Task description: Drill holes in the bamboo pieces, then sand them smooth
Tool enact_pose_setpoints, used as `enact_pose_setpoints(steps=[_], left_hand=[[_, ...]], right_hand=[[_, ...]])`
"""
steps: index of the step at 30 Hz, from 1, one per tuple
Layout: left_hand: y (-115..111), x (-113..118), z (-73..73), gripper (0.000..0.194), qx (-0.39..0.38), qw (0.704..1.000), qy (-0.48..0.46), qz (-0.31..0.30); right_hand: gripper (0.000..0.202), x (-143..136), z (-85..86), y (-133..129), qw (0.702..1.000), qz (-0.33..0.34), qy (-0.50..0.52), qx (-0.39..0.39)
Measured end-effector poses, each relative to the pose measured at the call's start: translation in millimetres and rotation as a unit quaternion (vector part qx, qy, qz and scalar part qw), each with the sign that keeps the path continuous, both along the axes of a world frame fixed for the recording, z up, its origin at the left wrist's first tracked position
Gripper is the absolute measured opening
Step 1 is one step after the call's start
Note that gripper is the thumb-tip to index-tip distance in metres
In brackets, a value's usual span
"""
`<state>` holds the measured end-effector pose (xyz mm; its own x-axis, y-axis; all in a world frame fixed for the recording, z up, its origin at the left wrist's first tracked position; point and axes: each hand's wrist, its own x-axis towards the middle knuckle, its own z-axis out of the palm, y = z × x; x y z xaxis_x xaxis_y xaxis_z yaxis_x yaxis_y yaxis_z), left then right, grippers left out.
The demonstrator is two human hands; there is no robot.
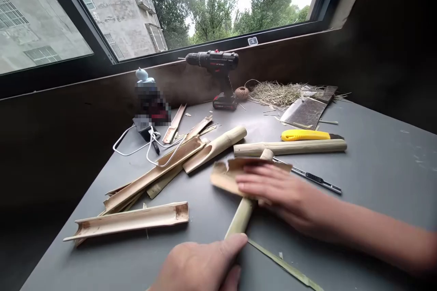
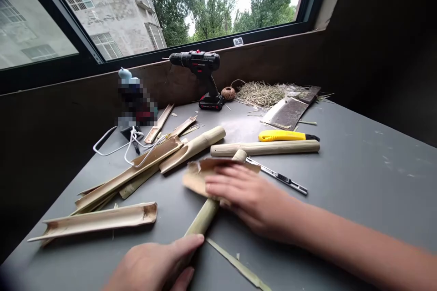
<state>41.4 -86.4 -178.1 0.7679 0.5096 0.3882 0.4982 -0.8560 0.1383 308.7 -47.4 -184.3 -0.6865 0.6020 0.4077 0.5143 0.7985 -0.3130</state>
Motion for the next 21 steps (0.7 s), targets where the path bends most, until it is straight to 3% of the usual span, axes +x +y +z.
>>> enact_pose_setpoints(steps=[4, 9, 12, 16, 18, 21], left_hand=[[-0.4, -3.4, 1.0, 0.037, 0.08, 0.995, 0.053, 0.008], [-1.2, -4.0, 3.6, 0.039, 0.143, 0.985, 0.087, 0.05], [0.1, -4.1, 2.2, 0.035, 0.111, 0.991, 0.051, 0.047], [7.8, -6.9, 3.7, 0.031, 0.0, 0.997, 0.01, 0.075], [11.3, -7.8, 5.0, 0.032, 0.013, 0.998, 0.017, 0.063], [13.0, -8.3, 5.6, 0.033, 0.098, 0.993, 0.058, 0.02]], right_hand=[[0.036, 10.3, -3.9, 14.1, 0.998, -0.066, 0.003, -0.011], [0.039, -10.3, 7.1, -19.6, 1.0, 0.011, -0.008, -0.009], [0.04, -8.1, 6.7, -18.5, 1.0, 0.015, -0.005, 0.014], [0.035, 3.4, 2.7, -2.7, 0.995, -0.091, 0.004, 0.037], [0.034, -2.1, 2.6, -10.0, 0.993, -0.105, 0.002, 0.052], [0.04, -15.5, 1.6, -26.9, 0.995, -0.027, -0.006, 0.1]])
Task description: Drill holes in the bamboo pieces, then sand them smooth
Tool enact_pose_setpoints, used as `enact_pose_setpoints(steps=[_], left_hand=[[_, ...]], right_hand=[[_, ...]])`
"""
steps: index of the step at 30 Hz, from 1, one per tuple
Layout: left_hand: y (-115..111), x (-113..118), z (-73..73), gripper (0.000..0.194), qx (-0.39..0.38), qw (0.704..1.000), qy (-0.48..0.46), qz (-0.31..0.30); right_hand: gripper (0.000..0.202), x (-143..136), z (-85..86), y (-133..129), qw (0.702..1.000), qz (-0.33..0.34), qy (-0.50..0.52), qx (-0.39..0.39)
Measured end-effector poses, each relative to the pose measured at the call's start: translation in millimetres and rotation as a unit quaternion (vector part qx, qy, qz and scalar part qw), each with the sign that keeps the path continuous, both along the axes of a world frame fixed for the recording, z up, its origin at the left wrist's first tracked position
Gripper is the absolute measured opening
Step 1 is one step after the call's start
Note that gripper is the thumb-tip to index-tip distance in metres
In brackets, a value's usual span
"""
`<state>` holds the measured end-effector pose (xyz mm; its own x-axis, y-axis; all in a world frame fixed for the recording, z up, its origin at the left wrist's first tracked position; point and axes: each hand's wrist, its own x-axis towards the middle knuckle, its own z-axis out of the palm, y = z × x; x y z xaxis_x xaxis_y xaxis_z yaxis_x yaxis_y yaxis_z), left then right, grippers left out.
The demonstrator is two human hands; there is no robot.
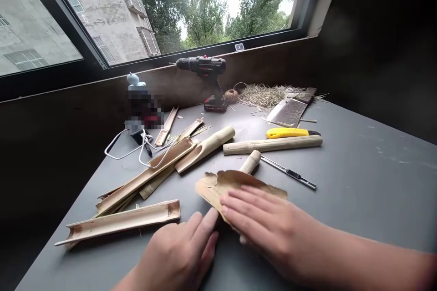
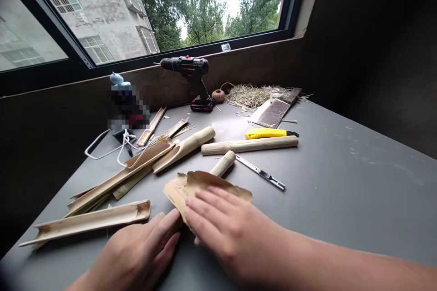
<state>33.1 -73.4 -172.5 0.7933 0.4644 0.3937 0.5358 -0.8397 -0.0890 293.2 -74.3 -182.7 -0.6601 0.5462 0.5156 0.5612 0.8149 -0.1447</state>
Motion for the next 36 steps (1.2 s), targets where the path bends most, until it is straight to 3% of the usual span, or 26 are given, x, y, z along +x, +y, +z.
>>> enact_pose_setpoints(steps=[2, 4, 7, 10, 14, 16, 20, 23, 25, 28, 30, 32, 34, 36], left_hand=[[0.0, -0.9, 0.1, 0.035, 0.048, 0.998, 0.028, 0.014], [0.7, -2.5, 0.4, 0.035, 0.079, 0.994, 0.05, 0.059], [2.8, -4.4, 1.2, 0.025, 0.094, 0.988, 0.084, 0.089], [3.3, -4.2, 1.7, 0.015, 0.096, 0.988, 0.092, 0.078], [2.6, -4.5, 1.6, 0.018, 0.089, 0.99, 0.089, 0.069], [3.2, -6.1, 1.0, 0.021, 0.082, 0.989, 0.096, 0.072], [3.1, -8.0, -2.5, 0.028, 0.08, 0.988, 0.105, 0.086], [-1.5, -5.6, -3.2, 0.028, 0.084, 0.987, 0.105, 0.09], [-3.9, -4.3, 2.2, 0.029, 0.079, 0.986, 0.111, 0.095], [3.2, -10.9, 22.1, 0.035, 0.086, 0.982, 0.117, 0.122], [18.8, -24.3, 39.3, 0.033, 0.129, 0.966, 0.126, 0.187], [40.8, -43.5, 53.7, 0.032, 0.148, 0.93, 0.17, 0.29], [62.7, -63.6, 62.2, 0.037, 0.062, 0.909, 0.239, 0.335], [78.1, -79.0, 66.4, 0.037, -0.081, 0.894, 0.246, 0.365]], right_hand=[[0.038, 0.1, -2.7, 3.0, 1.0, 0.006, 0.003, 0.003], [0.035, 8.5, -6.7, 18.0, 0.997, -0.069, 0.014, -0.021], [0.035, 17.9, -10.6, 34.9, 0.992, -0.112, 0.009, -0.054], [0.039, 9.1, -8.3, 23.8, 0.995, -0.059, -0.008, -0.075], [0.044, -1.5, -4.4, 8.5, 0.991, 0.06, -0.04, -0.117], [0.043, 1.9, -5.1, 14.8, 0.991, 0.049, -0.035, -0.12], [0.042, 3.6, -7.7, 23.7, 0.994, -0.039, -0.033, -0.097], [0.046, -3.9, -7.5, 14.6, 0.992, 0.03, -0.059, -0.108], [0.046, -4.0, -7.3, 11.9, 0.991, 0.046, -0.059, -0.111], [0.044, 5.9, -7.4, 17.3, 0.995, -0.013, -0.029, -0.098], [0.046, 12.7, -7.1, 20.0, 0.996, -0.021, -0.014, -0.089], [0.048, 15.3, -6.2, 18.3, 0.997, 0.002, -0.011, -0.081], [0.049, 14.5, -5.0, 14.2, 0.997, 0.023, -0.013, -0.077], [0.048, 13.3, -4.6, 11.2, 0.996, 0.03, -0.013, -0.087]])
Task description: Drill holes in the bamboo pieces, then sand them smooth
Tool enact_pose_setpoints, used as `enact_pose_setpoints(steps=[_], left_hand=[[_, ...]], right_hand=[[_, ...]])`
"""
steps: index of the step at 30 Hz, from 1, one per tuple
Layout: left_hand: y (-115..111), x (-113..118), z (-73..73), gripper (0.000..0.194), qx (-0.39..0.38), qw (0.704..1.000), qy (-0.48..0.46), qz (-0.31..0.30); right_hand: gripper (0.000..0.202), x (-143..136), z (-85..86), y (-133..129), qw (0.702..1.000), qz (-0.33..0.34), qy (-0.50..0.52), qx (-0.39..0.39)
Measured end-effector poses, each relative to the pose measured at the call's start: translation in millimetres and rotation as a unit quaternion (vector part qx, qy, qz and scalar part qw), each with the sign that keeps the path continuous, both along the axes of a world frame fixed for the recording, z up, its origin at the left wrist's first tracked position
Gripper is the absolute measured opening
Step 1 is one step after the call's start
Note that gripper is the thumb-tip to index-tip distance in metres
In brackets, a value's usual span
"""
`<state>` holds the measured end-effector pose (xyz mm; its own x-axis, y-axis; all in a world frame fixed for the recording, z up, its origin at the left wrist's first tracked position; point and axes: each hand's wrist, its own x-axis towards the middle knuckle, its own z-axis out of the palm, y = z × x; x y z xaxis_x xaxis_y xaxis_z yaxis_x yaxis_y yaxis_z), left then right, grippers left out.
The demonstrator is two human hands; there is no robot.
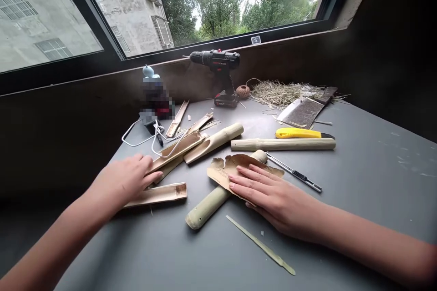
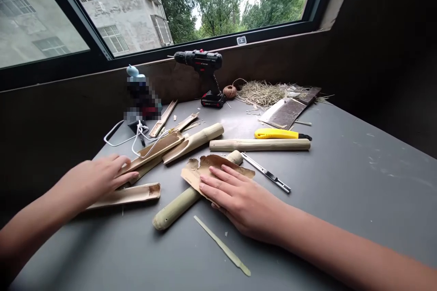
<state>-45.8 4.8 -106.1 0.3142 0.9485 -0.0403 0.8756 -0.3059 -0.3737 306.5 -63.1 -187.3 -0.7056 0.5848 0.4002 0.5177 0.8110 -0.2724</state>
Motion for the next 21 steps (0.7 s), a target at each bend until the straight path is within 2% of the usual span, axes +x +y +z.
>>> enact_pose_setpoints(steps=[3, 6, 9, 13, 15, 18, 21], left_hand=[[5.7, -7.5, 6.0, 0.039, -0.102, 0.99, -0.088, 0.045], [-0.4, -3.6, 14.9, 0.042, -0.124, 0.982, -0.134, 0.057], [-3.0, -2.2, 20.4, 0.045, -0.114, 0.978, -0.171, 0.042], [1.9, -1.1, 15.3, 0.043, -0.051, 0.995, -0.081, 0.035], [2.9, 7.8, 10.5, 0.041, 0.004, 1.0, -0.025, 0.001], [1.6, 37.4, 3.6, 0.039, 0.067, 0.994, 0.012, -0.089], [4.7, 75.1, -6.3, 0.032, 0.044, 0.985, 0.005, -0.168]], right_hand=[[0.047, 1.0, -1.7, -0.1, 1.0, 0.006, 0.001, -0.014], [0.047, 3.5, -4.9, 1.7, 1.0, 0.007, 0.001, -0.013], [0.047, 3.6, -7.0, 2.0, 1.0, -0.002, 0.002, -0.011], [0.045, -0.3, -6.4, 3.9, 1.0, -0.008, 0.0, -0.009], [0.044, -2.9, -5.4, 6.8, 1.0, -0.011, -0.001, -0.008], [0.042, -6.8, -3.7, 11.3, 1.0, -0.018, -0.002, -0.01], [0.041, -8.5, -2.4, 11.7, 1.0, -0.017, -0.005, 0.002]])
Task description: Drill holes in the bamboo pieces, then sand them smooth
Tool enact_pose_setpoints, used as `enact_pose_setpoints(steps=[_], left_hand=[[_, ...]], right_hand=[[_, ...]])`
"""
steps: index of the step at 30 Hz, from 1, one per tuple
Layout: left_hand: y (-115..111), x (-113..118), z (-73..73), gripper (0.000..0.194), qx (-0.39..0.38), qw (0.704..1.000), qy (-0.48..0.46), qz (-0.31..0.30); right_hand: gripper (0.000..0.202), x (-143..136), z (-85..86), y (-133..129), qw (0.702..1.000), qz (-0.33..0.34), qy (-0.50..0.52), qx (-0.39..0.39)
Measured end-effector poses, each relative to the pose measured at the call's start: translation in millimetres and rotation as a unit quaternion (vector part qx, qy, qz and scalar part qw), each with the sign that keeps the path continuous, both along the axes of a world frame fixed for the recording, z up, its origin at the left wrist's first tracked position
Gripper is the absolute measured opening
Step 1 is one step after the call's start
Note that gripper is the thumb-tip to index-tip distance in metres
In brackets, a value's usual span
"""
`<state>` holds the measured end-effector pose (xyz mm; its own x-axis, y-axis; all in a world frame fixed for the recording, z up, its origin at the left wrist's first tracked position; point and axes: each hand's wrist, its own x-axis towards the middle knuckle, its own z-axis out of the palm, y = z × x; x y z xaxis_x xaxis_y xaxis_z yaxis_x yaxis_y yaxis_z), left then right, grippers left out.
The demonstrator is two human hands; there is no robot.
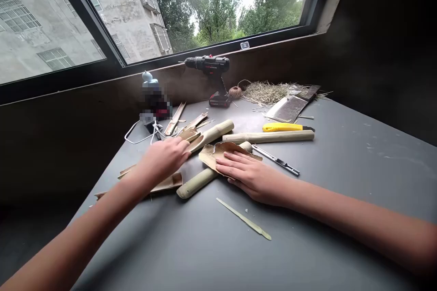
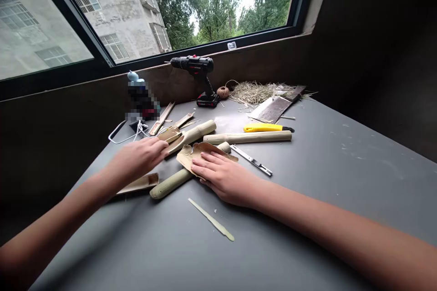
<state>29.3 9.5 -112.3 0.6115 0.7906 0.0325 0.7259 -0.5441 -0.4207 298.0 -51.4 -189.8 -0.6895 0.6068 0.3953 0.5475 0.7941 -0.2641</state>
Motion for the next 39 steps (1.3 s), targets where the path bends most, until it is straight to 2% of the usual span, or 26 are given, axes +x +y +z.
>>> enact_pose_setpoints(steps=[2, 5, 8, 10, 13, 15, 17, 19, 21, 24, 26, 29, 33, 36, 39], left_hand=[[6.7, 19.8, -8.5, 0.029, -0.014, 1.0, 0.001, -0.018], [17.4, 34.6, -16.8, 0.027, -0.002, 0.999, -0.012, -0.033], [17.0, 36.1, -12.3, 0.027, 0.023, 0.998, -0.034, -0.05], [7.1, 34.5, -3.3, 0.027, 0.052, 0.995, -0.056, -0.058], [-20.6, 33.4, 9.8, 0.022, 0.109, 0.984, -0.103, -0.091], [-44.0, 35.1, 11.6, 0.02, 0.141, 0.969, -0.143, -0.143], [-67.8, 38.6, 4.9, 0.016, 0.162, 0.949, -0.181, -0.202], [-88.6, 42.3, -9.5, 0.009, 0.155, 0.94, -0.193, -0.236], [-104.3, 43.8, -27.7, 0.006, 0.133, 0.937, -0.199, -0.253], [-116.9, 39.8, -52.4, 0.015, 0.097, 0.938, -0.215, -0.255], [-119.5, 34.9, -62.5, 0.02, 0.071, 0.942, -0.212, -0.251], [-119.2, 29.1, -67.0, 0.024, 0.038, 0.951, -0.191, -0.241], [-119.7, 27.2, -64.7, 0.024, 0.071, 0.965, -0.166, -0.188], [-122.1, 26.4, -64.8, 0.018, 0.077, 0.97, -0.166, -0.161], [-122.7, 25.4, -66.1, 0.02, 0.062, 0.97, -0.173, -0.161]], right_hand=[[0.04, 1.2, 1.1, -2.1, 1.0, 0.001, -0.003, 0.02], [0.041, 7.1, 4.9, -4.3, 0.997, -0.003, -0.004, 0.077], [0.046, 17.6, 12.0, -0.6, 0.991, -0.025, 0.011, 0.13], [0.047, 26.1, 18.2, 4.3, 0.986, -0.056, 0.054, 0.145], [0.042, 37.5, 28.9, 10.0, 0.965, -0.123, 0.187, 0.136], [0.038, 41.1, 35.3, 10.4, 0.937, -0.166, 0.28, 0.124], [0.035, 40.2, 38.3, 8.3, 0.923, -0.182, 0.321, 0.11], [0.035, 35.4, 35.7, 5.0, 0.937, -0.162, 0.299, 0.083], [0.035, 29.0, 28.2, 1.9, 0.968, -0.105, 0.222, 0.051], [0.038, 22.7, 15.8, 1.3, 0.995, -0.037, 0.089, 0.02], [0.042, 22.1, 11.1, 4.5, 0.999, -0.031, 0.039, 0.013], [0.045, 21.7, 8.8, 8.9, 0.999, -0.035, 0.007, 0.02], [0.042, 6.6, 7.7, -5.9, 0.997, -0.059, 0.011, 0.04], [0.044, -10.1, 7.9, -25.9, 0.999, -0.009, 0.014, 0.046], [0.042, -12.7, 8.7, -27.5, 0.997, 0.06, 0.013, 0.037]])
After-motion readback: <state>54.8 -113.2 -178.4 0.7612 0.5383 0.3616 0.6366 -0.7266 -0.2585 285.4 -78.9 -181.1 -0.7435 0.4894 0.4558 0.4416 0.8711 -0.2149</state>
